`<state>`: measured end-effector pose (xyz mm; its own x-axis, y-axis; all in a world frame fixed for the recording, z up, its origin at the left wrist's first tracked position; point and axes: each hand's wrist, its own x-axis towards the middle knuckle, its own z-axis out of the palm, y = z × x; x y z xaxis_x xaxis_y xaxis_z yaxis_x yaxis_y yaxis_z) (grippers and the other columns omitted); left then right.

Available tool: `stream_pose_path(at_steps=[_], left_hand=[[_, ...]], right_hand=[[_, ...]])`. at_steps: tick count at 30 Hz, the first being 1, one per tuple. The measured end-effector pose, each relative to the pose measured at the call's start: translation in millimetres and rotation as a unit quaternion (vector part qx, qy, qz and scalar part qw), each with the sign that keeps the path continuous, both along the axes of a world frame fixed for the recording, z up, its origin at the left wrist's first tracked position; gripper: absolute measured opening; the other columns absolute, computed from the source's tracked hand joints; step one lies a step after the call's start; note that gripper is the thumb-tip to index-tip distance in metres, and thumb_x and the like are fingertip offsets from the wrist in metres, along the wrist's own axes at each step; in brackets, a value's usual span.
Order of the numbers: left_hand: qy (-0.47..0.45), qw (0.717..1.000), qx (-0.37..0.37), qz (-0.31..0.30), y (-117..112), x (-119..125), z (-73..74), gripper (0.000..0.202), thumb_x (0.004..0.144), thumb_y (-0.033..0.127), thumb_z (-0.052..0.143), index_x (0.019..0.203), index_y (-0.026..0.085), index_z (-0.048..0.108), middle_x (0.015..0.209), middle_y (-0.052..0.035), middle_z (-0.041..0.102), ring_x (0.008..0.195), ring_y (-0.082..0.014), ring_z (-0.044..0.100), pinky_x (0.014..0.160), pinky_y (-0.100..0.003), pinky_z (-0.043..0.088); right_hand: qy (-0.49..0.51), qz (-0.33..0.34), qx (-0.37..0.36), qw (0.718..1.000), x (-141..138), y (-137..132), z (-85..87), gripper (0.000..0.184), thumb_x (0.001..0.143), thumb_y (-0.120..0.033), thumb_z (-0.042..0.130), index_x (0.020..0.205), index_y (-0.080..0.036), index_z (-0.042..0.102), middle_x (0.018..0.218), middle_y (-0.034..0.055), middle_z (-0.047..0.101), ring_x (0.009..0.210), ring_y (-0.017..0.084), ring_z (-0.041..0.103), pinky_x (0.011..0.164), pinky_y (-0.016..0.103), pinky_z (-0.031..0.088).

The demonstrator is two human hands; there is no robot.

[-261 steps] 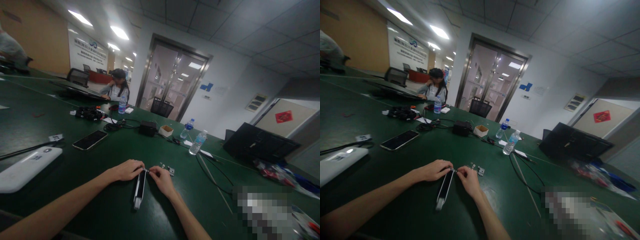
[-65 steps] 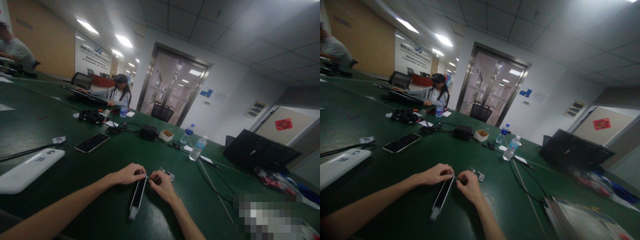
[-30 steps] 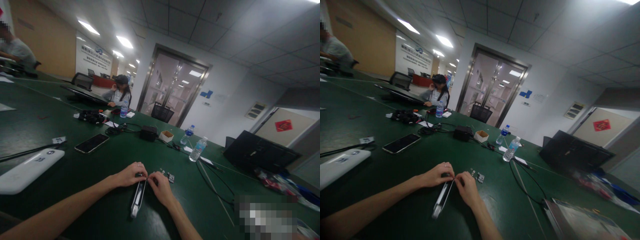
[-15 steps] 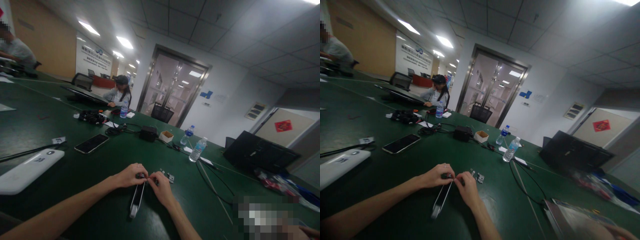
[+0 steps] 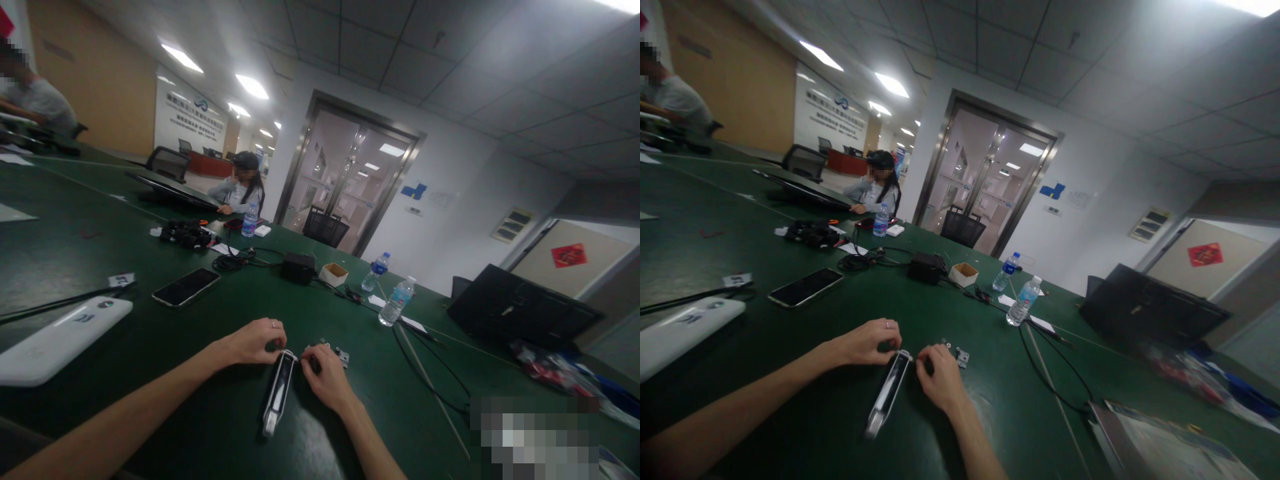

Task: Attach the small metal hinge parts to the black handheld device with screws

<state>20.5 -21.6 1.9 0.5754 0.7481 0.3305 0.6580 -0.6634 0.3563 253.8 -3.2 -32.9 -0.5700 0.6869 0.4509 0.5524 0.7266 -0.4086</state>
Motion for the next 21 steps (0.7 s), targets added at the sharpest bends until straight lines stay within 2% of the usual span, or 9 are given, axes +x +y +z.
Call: stream_pose_path(at_steps=[7,15,21], left_hand=[[0.023,0.999,-0.044,0.013,3.1,-7.9,-0.5,0.012,0.077,0.024,0.056,0.085,0.016,0.061,0.083,-0.0021,0.060,0.075,-0.0146,0.055,0.067,-0.023,0.039],[0.030,0.995,-0.095,0.029,0.1,-9.1,4.5,0.015,0.077,0.026,0.055,0.086,0.016,0.062,0.083,-0.0023,0.062,0.073,-0.0146,0.055,0.064,-0.023,0.041],[-0.001,0.989,-0.146,0.035,3.0,-12.0,0.4,0.019,0.078,0.030,0.056,0.089,0.017,0.063,0.083,-0.0024,0.062,0.068,-0.0132,0.055,0.059,-0.023,0.042]], right_hand=[[-0.033,0.004,-0.016,0.999,1.2,-0.5,0.1,0.010,0.078,-0.014,0.053,0.082,-0.019,0.061,0.080,0.0034,0.061,0.080,0.017,0.055,0.072,0.028,0.042],[-0.029,0.000,-0.013,0.999,1.4,3.3,-5.4,0.009,0.081,-0.016,0.054,0.081,-0.020,0.062,0.079,0.0033,0.061,0.079,0.017,0.055,0.070,0.028,0.043],[-0.026,0.000,-0.012,1.000,1.0,1.9,-3.2,0.010,0.082,-0.016,0.053,0.081,-0.020,0.063,0.079,0.0032,0.061,0.079,0.017,0.056,0.070,0.028,0.044]])
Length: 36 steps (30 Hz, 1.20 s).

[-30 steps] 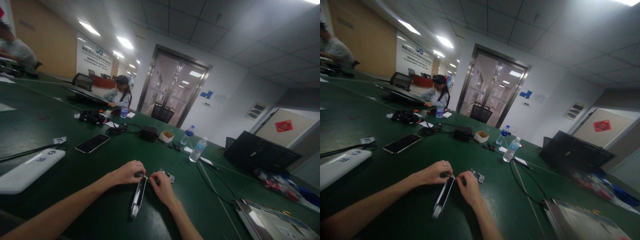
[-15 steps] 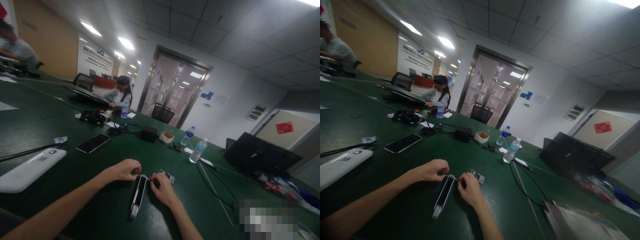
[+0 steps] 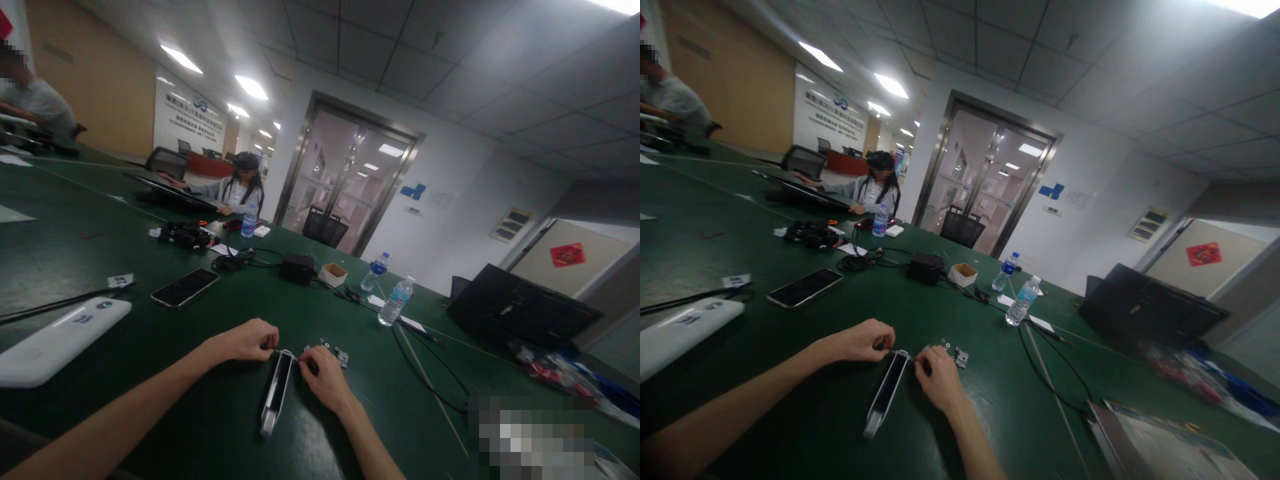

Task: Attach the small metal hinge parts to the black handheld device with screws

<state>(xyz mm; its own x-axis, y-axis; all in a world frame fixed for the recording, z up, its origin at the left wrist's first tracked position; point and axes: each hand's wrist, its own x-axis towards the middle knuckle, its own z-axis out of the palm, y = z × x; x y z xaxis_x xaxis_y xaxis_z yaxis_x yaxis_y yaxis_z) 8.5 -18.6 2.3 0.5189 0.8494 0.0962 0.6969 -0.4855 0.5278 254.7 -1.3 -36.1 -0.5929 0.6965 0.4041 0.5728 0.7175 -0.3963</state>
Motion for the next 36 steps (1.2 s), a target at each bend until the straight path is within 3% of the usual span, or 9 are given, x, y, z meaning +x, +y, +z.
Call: stream_pose_path(at_steps=[10,23,29,36], left_hand=[[-0.048,0.996,-0.064,0.025,4.9,-2.8,-6.1,0.023,0.078,0.034,0.057,0.091,0.017,0.065,0.084,-0.0015,0.063,0.073,-0.0130,0.058,0.063,-0.021,0.045],[-0.086,0.986,-0.140,0.040,5.1,-4.3,-3.0,0.025,0.077,0.037,0.059,0.092,0.018,0.067,0.090,-0.0027,0.068,0.082,-0.0157,0.062,0.072,-0.024,0.047],[-0.097,0.984,-0.146,0.037,5.2,-5.0,-3.5,0.023,0.078,0.035,0.060,0.091,0.017,0.067,0.089,-0.0027,0.069,0.082,-0.0161,0.063,0.073,-0.025,0.048],[-0.105,0.988,-0.110,0.021,8.9,0.6,-15.4,0.025,0.080,0.036,0.060,0.094,0.017,0.067,0.090,-0.0028,0.068,0.081,-0.0159,0.063,0.071,-0.024,0.048]], right_hand=[[-0.003,-0.001,-0.005,1.000,-1.3,-0.2,-0.1,0.010,0.081,-0.015,0.053,0.079,-0.020,0.062,0.079,0.0029,0.061,0.079,0.017,0.055,0.071,0.027,0.043],[0.001,0.002,-0.009,1.000,-0.4,-1.2,1.4,0.010,0.081,-0.015,0.053,0.079,-0.020,0.061,0.079,0.0029,0.061,0.079,0.017,0.056,0.070,0.027,0.044],[0.001,0.002,-0.007,1.000,-0.2,-1.5,2.8,0.009,0.081,-0.015,0.054,0.079,-0.020,0.061,0.079,0.0028,0.061,0.078,0.017,0.056,0.069,0.027,0.044],[0.000,0.003,-0.008,1.000,-0.4,-1.4,2.1,0.010,0.082,-0.016,0.053,0.079,-0.020,0.062,0.079,0.0029,0.061,0.078,0.017,0.056,0.070,0.027,0.044]])
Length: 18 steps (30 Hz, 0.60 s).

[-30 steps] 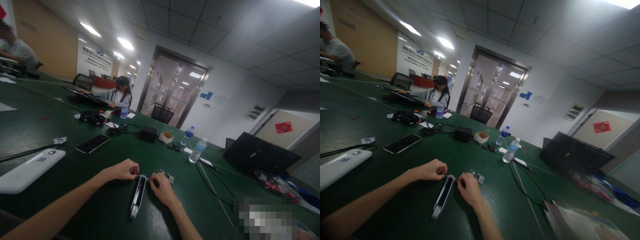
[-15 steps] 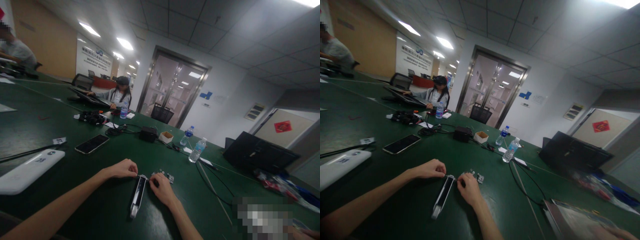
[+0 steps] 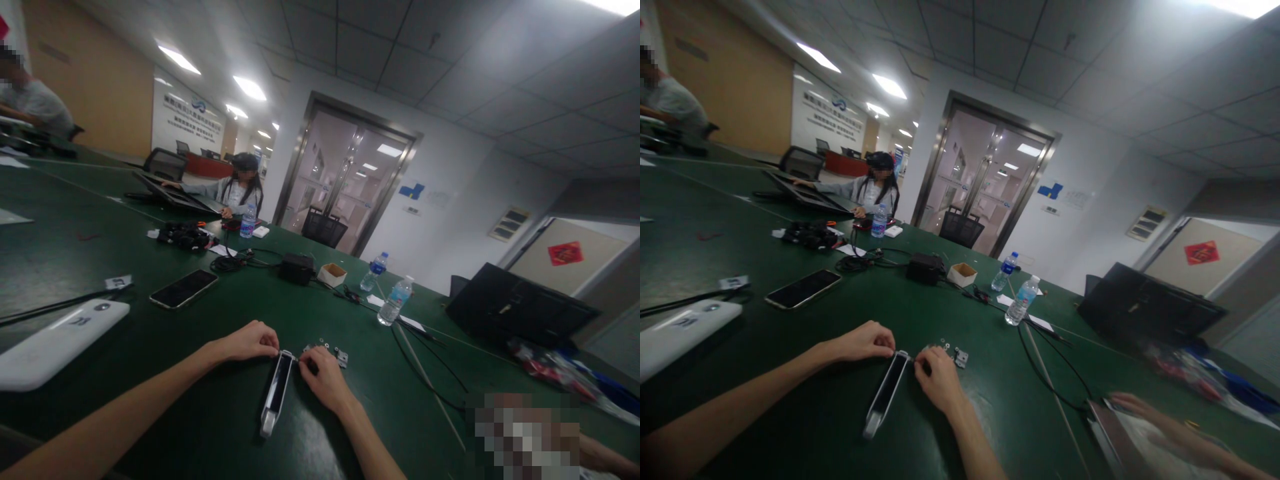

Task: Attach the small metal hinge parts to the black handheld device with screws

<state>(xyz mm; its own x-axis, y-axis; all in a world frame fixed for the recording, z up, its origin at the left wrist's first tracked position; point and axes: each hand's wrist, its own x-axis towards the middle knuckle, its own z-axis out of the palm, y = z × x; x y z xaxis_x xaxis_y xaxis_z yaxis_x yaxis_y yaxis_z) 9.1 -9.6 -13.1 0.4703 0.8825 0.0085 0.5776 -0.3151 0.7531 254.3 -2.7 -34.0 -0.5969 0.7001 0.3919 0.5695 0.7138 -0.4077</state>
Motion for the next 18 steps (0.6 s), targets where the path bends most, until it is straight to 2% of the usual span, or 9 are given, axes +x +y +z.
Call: stream_pose_path(at_steps=[7,14,18], left_hand=[[0.021,1.000,0.011,-0.004,-4.7,5.9,5.6,0.033,0.082,0.045,0.056,0.095,0.017,0.066,0.088,-0.0028,0.067,0.078,-0.0154,0.061,0.067,-0.022,0.047],[0.090,0.994,0.067,-0.018,-8.4,3.8,11.0,0.031,0.083,0.045,0.053,0.094,0.019,0.065,0.089,-0.0030,0.063,0.077,-0.0155,0.058,0.064,-0.023,0.044],[0.135,0.982,0.124,-0.032,-8.0,1.1,7.9,0.025,0.085,0.040,0.052,0.091,0.019,0.065,0.085,-0.0030,0.061,0.075,-0.0155,0.056,0.065,-0.024,0.042]], right_hand=[[-0.031,-0.004,0.035,0.999,5.0,1.6,9.1,0.010,0.084,-0.020,0.052,0.084,-0.020,0.062,0.083,0.0037,0.062,0.083,0.017,0.056,0.076,0.028,0.043],[-0.079,-0.130,0.092,0.984,34.8,23.1,14.1,0.023,0.087,-0.015,0.041,0.094,-0.019,0.062,0.094,0.0078,0.062,0.091,0.020,0.054,0.082,0.032,0.041],[-0.127,-0.160,0.091,0.975,40.9,27.8,9.9,0.027,0.086,-0.013,0.041,0.100,-0.021,0.062,0.100,0.0087,0.060,0.097,0.022,0.052,0.081,0.033,0.041]])
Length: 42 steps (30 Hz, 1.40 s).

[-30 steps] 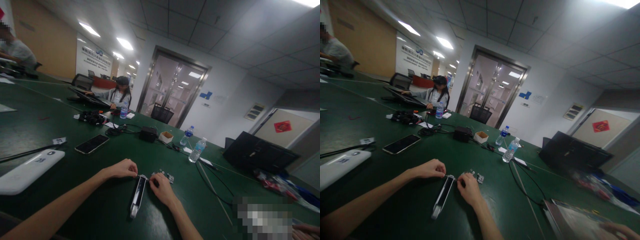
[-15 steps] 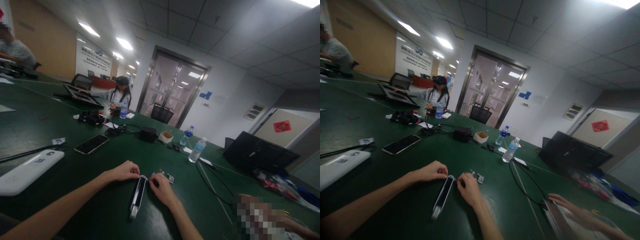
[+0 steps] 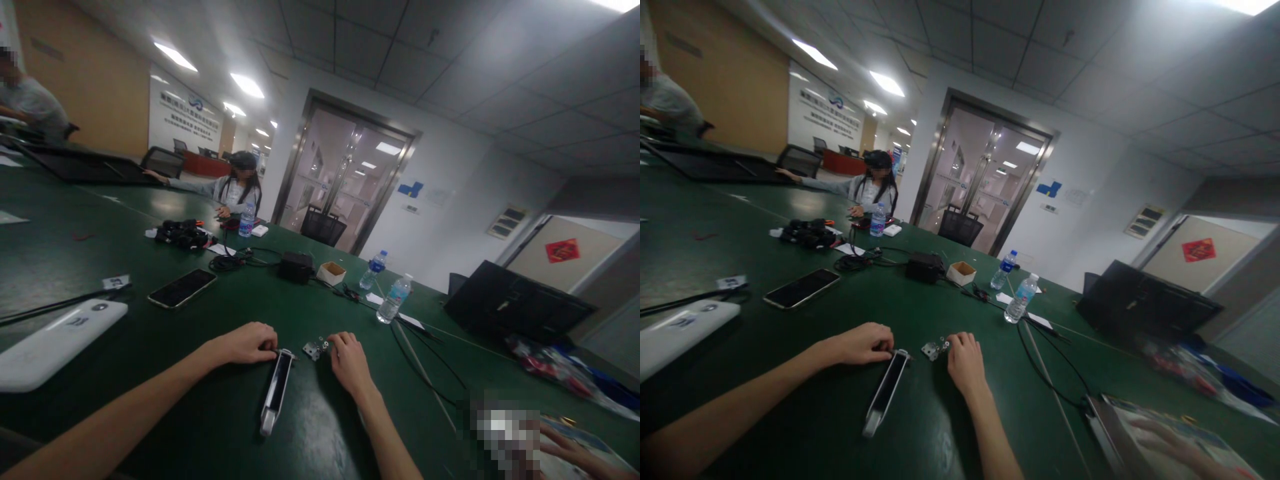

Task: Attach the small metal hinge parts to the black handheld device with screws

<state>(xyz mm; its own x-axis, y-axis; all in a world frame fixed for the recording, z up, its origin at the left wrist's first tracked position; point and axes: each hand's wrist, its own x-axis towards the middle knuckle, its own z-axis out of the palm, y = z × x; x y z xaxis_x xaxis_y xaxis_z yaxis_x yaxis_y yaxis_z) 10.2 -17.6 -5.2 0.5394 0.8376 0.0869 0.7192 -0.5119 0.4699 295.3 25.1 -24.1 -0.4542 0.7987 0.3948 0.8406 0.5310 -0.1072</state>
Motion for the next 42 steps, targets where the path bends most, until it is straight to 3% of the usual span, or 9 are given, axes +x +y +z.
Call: stream_pose_path(at_steps=[10,24,33,42], left_hand=[[0.046,0.998,0.050,-0.006,-2.2,1.1,2.9,0.020,0.085,0.036,0.051,0.086,0.019,0.062,0.081,-0.0020,0.059,0.072,-0.0150,0.055,0.065,-0.025,0.040],[0.072,0.997,0.019,-0.010,1.6,10.4,-0.1,0.023,0.089,0.032,0.042,0.085,0.018,0.060,0.084,-0.0034,0.057,0.074,-0.0154,0.053,0.065,-0.025,0.040],[0.076,0.997,0.005,-0.006,1.7,13.2,-3.6,0.022,0.090,0.032,0.041,0.087,0.019,0.059,0.088,-0.0031,0.057,0.076,-0.0153,0.054,0.065,-0.024,0.041],[0.055,0.998,0.016,-0.001,1.6,12.5,-5.2,0.021,0.088,0.033,0.044,0.085,0.018,0.058,0.084,-0.0026,0.057,0.072,-0.0149,0.053,0.062,-0.024,0.039]], right_hand=[[-0.040,0.015,-0.043,0.998,-6.4,-7.1,1.5,0.022,0.087,-0.018,0.047,0.097,-0.023,0.066,0.103,0.0088,0.059,0.099,0.023,0.050,0.081,0.035,0.041],[-0.064,-0.037,-0.073,0.995,-9.2,-9.1,5.9,0.021,0.089,-0.031,0.048,0.090,-0.017,0.063,0.104,0.0130,0.055,0.100,0.025,0.045,0.085,0.039,0.038],[-0.060,0.007,-0.098,0.993,-5.6,-11.3,15.4,0.015,0.086,-0.028,0.053,0.090,-0.019,0.064,0.104,0.0078,0.055,0.100,0.022,0.044,0.084,0.036,0.036],[-0.065,-0.002,-0.103,0.993,-7.1,-13.0,13.4,0.011,0.078,-0.026,0.056,0.078,-0.018,0.063,0.094,0.0091,0.057,0.096,0.024,0.045,0.082,0.038,0.037]])
